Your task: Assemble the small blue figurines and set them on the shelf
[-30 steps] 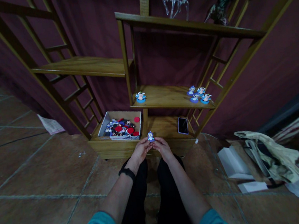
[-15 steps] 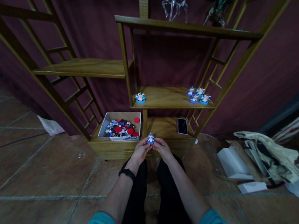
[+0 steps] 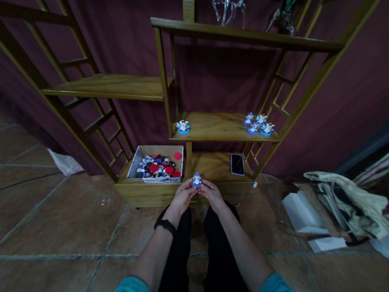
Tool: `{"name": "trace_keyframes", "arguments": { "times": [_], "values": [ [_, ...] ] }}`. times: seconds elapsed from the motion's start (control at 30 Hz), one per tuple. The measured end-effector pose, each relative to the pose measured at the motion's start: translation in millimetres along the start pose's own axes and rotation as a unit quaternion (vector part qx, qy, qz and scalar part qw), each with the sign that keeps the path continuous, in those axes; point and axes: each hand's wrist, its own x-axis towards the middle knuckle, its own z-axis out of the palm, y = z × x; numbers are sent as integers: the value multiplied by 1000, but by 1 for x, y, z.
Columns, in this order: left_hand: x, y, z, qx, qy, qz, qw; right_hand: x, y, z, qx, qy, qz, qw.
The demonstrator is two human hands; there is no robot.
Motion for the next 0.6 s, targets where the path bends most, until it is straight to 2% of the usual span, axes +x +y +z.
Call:
{"name": "trace_keyframes", "arguments": {
  "times": [0.6],
  "values": [
    [1, 0, 1, 10, 1, 2, 1000, -7, -6, 2, -25, -41, -18, 999]
  ]
}}
